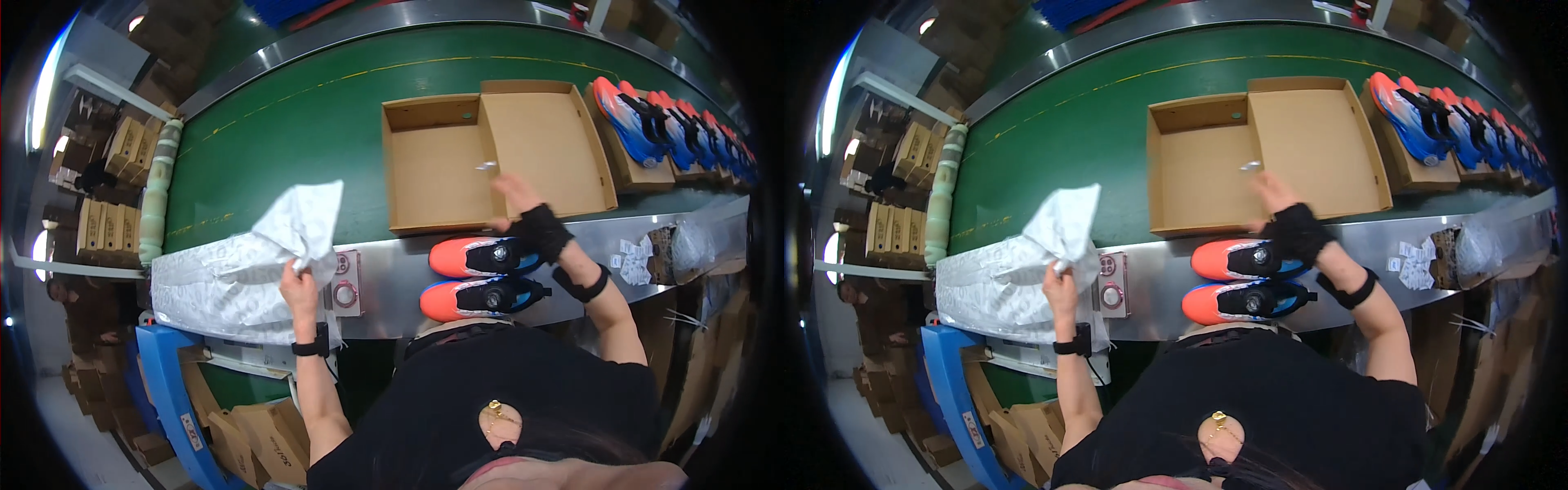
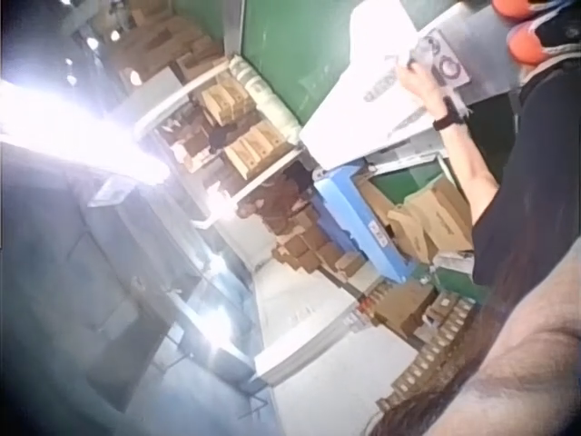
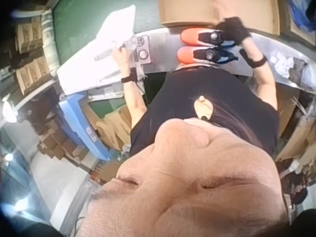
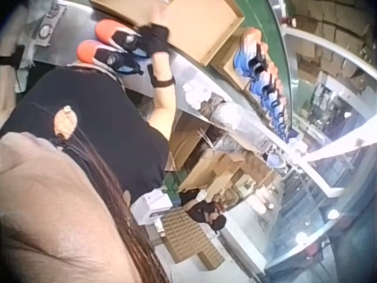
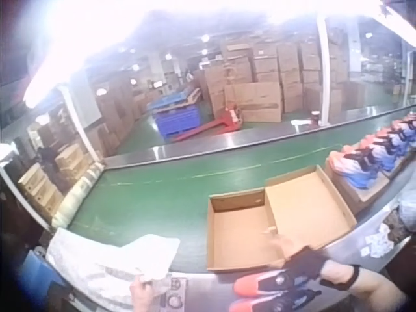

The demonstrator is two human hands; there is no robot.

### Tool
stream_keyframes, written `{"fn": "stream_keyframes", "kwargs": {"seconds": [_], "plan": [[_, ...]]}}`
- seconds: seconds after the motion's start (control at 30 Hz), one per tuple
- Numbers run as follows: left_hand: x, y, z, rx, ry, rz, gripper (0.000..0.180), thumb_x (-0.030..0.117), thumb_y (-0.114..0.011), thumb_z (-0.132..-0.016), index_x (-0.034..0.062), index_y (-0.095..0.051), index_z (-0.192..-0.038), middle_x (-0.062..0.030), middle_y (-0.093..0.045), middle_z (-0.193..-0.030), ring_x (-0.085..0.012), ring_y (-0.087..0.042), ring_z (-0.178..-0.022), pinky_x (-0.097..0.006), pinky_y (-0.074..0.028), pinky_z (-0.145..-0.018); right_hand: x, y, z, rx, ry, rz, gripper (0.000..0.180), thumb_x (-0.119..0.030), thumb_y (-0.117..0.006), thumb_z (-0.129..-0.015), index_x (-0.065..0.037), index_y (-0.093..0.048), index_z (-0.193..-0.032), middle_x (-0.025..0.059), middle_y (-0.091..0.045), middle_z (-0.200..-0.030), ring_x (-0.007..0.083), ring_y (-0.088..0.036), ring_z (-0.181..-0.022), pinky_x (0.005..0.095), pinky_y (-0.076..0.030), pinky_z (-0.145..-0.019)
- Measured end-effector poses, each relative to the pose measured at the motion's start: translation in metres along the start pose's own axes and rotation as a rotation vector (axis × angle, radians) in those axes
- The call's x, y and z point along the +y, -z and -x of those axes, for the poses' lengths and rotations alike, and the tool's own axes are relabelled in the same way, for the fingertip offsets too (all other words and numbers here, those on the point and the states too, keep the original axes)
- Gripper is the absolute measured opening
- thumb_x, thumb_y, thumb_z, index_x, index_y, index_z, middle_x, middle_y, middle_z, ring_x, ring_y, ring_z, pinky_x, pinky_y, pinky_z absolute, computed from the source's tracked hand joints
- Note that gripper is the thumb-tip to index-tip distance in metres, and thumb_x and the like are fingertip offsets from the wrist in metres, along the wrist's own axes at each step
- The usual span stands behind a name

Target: Packaging pairs of shoes into boxes with wrapping paper and placing them onto a conveyor belt.

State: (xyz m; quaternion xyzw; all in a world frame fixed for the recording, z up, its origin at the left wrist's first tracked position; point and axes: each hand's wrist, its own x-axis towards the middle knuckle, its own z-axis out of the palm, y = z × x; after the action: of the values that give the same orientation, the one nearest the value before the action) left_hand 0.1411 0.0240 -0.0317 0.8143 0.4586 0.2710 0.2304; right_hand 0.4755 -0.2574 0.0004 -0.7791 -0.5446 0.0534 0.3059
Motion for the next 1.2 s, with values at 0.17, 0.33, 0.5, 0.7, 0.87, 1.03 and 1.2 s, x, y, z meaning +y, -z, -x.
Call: {"fn": "stream_keyframes", "kwargs": {"seconds": [0.17,0.33,0.5,0.7,0.87,1.03,1.2], "plan": [[0.139,-0.018,-0.019,-0.139,-0.183,0.58,0.029,0.008,-0.053,-0.081,-0.0053,-0.046,-0.106,-0.0064,-0.058,-0.071,-0.009,-0.051,-0.059,-0.024,-0.041,-0.051,-0.081,-0.025,-0.028,-0.249,0.164,-0.515,0.076,-0.033,-0.071,-0.065,-0.002,-0.034,-0.123,0.0206,-0.042,-0.119,0.0334,-0.042,-0.11,0.0378,-0.035,-0.092],[0.231,-0.068,-0.019,-0.516,-0.331,0.782,0.053,0.025,-0.061,-0.076,-0.0087,-0.041,-0.113,-0.0165,-0.055,-0.085,-0.0232,-0.056,-0.077,-0.03,-0.045,-0.068,-0.055,-0.052,-0.058,0.24,-0.279,-0.679,0.052,-0.023,-0.063,-0.073,0.0,-0.04,-0.113,0.0156,-0.053,-0.097,0.0192,-0.053,-0.087,0.0298,-0.044,-0.071],[0.261,-0.088,-0.023,-0.202,-0.81,0.191,0.059,0.032,-0.062,-0.075,-0.0021,-0.041,-0.118,-0.0244,-0.034,-0.124,-0.0405,-0.029,-0.117,-0.049,-0.025,-0.094,0.058,0.001,-0.063,0.808,-0.569,-0.644,0.039,-0.017,-0.06,-0.076,0.0,-0.045,-0.108,0.0089,-0.055,-0.094,0.0151,-0.053,-0.083,0.0273,-0.043,-0.072],[0.181,-0.132,-0.043,-0.384,-0.638,-0.477,0.066,0.045,-0.06,-0.072,0.0078,-0.041,-0.123,-0.0246,-0.028,-0.13,-0.0405,-0.021,-0.123,-0.063,-0.017,-0.09,0.233,0.07,0.012,1.234,-0.74,-0.446,0.04,-0.01,-0.062,-0.074,0.002,-0.046,-0.108,0.0112,-0.055,-0.1,0.0188,-0.051,-0.088,0.0304,-0.04,-0.079],[0.114,-0.134,-0.064,-0.439,-0.499,-0.511,0.072,0.055,-0.054,-0.072,0.0094,-0.038,-0.125,-0.0245,-0.023,-0.133,-0.04,-0.019,-0.124,-0.065,-0.014,-0.09,0.338,0.105,0.108,1.326,-0.94,-0.242,0.055,-0.022,-0.065,-0.067,0.006,-0.044,-0.11,0.0201,-0.055,-0.101,0.0287,-0.054,-0.092,0.0337,-0.04,-0.081],[0.057,-0.131,-0.091,-0.13,0.026,-0.215,0.076,0.051,-0.056,-0.074,0.0024,-0.031,-0.127,-0.024,-0.028,-0.131,-0.0345,-0.027,-0.122,-0.057,-0.019,-0.096,0.216,0.115,0.092,1.18,-1.098,0.086,0.064,-0.022,-0.065,-0.068,0.005,-0.037,-0.119,0.0236,-0.044,-0.117,0.0318,-0.045,-0.107,0.0346,-0.035,-0.09],[0.039,-0.143,-0.09,-0.384,0.576,0.876,0.059,0.028,-0.065,-0.075,-0.0074,-0.04,-0.115,-0.0147,-0.049,-0.111,-0.0224,-0.052,-0.096,-0.033,-0.044,-0.081,0.114,0.075,0.111,0.721,-0.26,0.519,0.06,-0.019,-0.068,-0.065,0.0,-0.042,-0.116,0.0175,-0.048,-0.109,0.0342,-0.046,-0.102,0.0377,-0.038,-0.086]]}}
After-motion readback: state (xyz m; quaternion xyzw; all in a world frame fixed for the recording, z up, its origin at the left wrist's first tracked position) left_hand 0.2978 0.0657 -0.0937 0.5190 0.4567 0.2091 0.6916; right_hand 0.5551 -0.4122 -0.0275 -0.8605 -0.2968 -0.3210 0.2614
